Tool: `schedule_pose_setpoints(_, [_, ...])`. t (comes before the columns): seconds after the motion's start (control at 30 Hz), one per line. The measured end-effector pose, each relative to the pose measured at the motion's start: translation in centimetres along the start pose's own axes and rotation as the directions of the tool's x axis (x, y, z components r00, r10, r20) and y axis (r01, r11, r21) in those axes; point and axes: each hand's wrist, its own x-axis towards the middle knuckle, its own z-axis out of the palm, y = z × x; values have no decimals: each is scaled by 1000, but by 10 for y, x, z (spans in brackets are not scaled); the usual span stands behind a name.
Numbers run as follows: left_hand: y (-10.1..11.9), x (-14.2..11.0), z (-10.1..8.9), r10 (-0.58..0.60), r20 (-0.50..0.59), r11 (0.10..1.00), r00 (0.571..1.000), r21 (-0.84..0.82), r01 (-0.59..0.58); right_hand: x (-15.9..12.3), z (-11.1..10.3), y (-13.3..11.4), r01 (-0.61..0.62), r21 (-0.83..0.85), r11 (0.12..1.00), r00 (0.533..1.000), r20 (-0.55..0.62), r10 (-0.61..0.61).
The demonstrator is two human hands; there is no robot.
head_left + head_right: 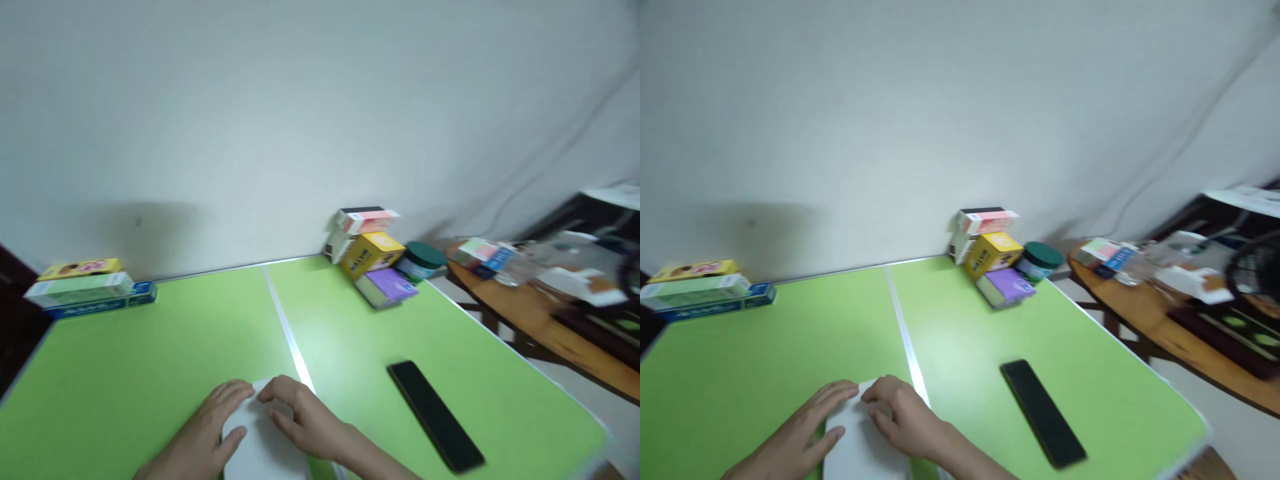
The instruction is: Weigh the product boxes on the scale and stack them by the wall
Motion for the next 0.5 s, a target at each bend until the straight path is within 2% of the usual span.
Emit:
schedule_pose_setpoints(0.1, [40, 28, 16, 38, 156, 999, 987, 9, -40, -40, -26, 19, 34, -49, 998, 998, -46, -36])
schedule_pose_setpoints(0.17, [61, 52, 29, 28, 157, 999, 987, -26, -24, -56, -49, 38, 11, -20, 1000, 993, -114, -13])
schedule_pose_setpoints(0.23, [81, 82, 42, 49, 122, 996, 991, -76, -40, -65, -79, 61, -48, 35, 998, 970, -238, 55])
schedule_pose_setpoints(0.33, [119, 140, 55, 176, 23, 977, 984, -129, -172, -68, -137, 100, -87, 119, 989, 886, -445, 131])
schedule_pose_setpoints(0.4, [150, 189, 55, 215, -101, 953, 971, -194, -231, -62, -185, 125, -74, 153, 985, 820, -552, 148])
schedule_pose_setpoints(0.43, [167, 216, 52, 189, -164, 942, 968, -249, -225, -56, -211, 136, -69, 166, 984, 789, -595, 156])
schedule_pose_setpoints(0.47, [183, 243, 47, 104, -239, 924, 965, -335, -183, -49, -238, 147, -65, 176, 982, 757, -633, 164])
schedule_pose_setpoints(0.5, [198, 270, 40, -9, -329, 900, 944, -414, -135, -40, -265, 156, -60, 189, 980, 719, -673, 174])
